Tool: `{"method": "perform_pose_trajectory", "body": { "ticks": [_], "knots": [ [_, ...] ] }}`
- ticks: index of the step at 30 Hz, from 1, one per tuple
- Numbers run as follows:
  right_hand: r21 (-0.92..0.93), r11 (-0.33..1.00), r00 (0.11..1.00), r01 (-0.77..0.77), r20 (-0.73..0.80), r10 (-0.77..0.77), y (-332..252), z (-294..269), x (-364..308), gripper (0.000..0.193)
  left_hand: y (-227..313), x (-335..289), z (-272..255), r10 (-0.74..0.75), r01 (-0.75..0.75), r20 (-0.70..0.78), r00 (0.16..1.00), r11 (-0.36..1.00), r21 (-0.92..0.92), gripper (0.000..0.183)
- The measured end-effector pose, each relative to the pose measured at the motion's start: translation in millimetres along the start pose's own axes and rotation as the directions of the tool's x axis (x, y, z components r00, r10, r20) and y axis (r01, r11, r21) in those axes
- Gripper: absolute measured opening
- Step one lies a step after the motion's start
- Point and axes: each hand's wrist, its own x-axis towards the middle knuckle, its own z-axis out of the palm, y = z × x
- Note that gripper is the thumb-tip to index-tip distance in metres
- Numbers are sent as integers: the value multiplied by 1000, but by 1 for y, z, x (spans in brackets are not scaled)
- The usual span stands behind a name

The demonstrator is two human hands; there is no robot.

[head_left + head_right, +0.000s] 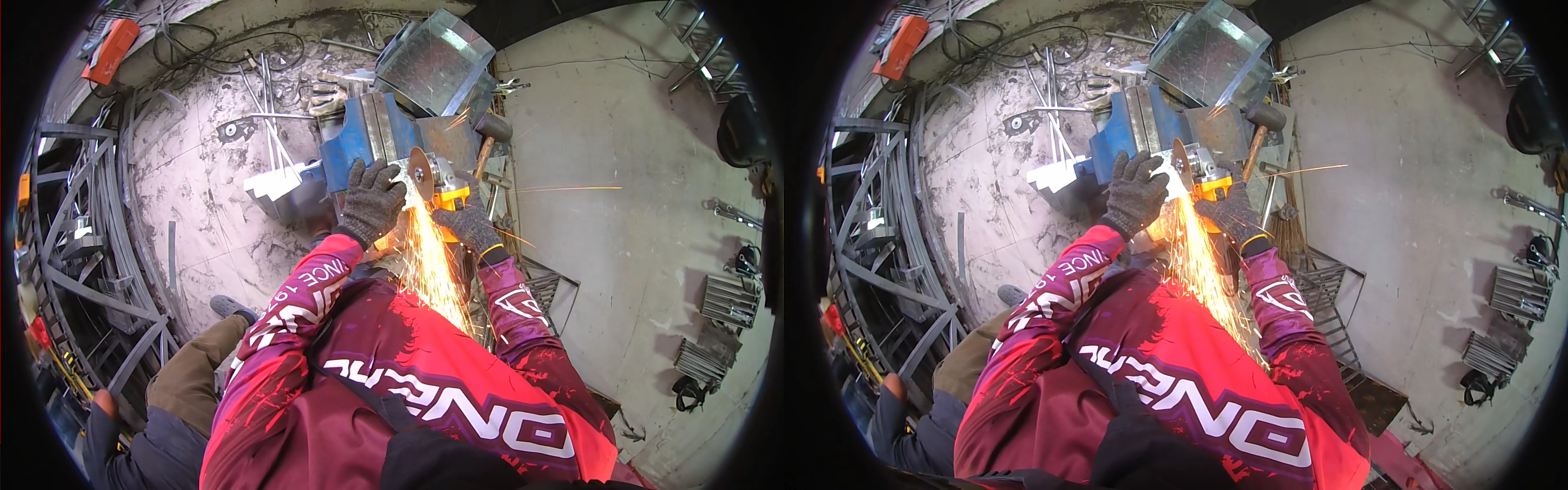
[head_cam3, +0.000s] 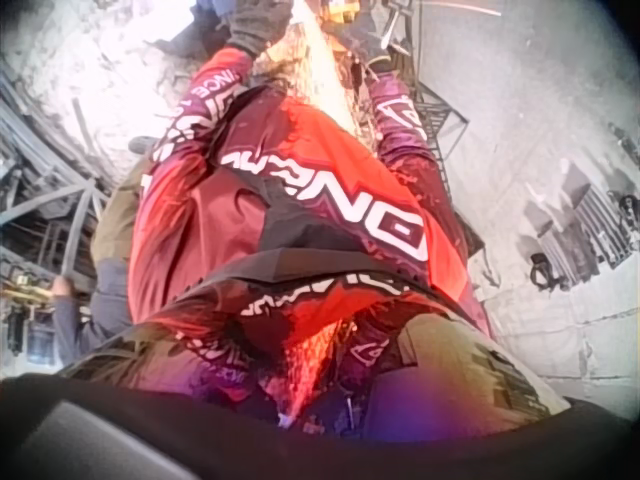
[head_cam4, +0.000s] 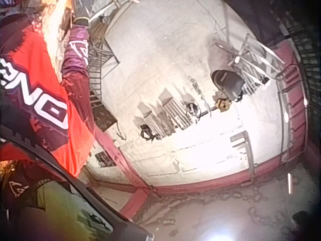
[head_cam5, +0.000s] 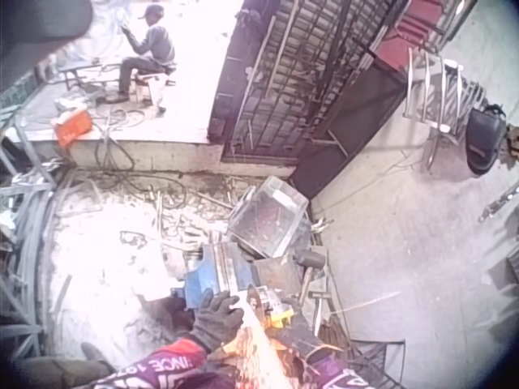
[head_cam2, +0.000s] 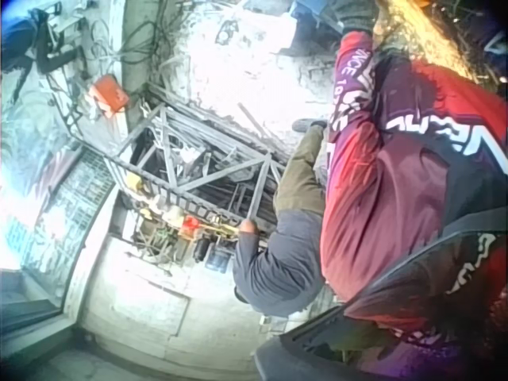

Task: Cutting a metal plate using an angle grinder and marking it with a pen.

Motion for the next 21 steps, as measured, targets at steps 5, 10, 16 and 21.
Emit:
{"method": "perform_pose_trajectory", "body": {
  "ticks": [5, 10, 16, 21],
  "knots": [
    [-8, 1000, 1000, -4, 21, 4, 3, -2, 4, 95, 1, 0, -3, -6, 6, 2, 1000, 1000, -12, 29],
    [-20, 999, 999, -32, -26, 31, -3, 1, 1, 94, 0, 0, -2, 2, -2, 2, 1000, 1000, 0, 29],
    [6, 1000, 1000, -17, -12, 17, -8, 1, 3, 93, -1, 0, -1, 1, -1, -5, 1000, 1000, -11, 30],
    [56, 998, 1000, -14, -14, 15, -11, 3, 5, 90, -1, -1, 1, 3, -3, -4, 1000, 1000, -13, 29]
  ]
}}
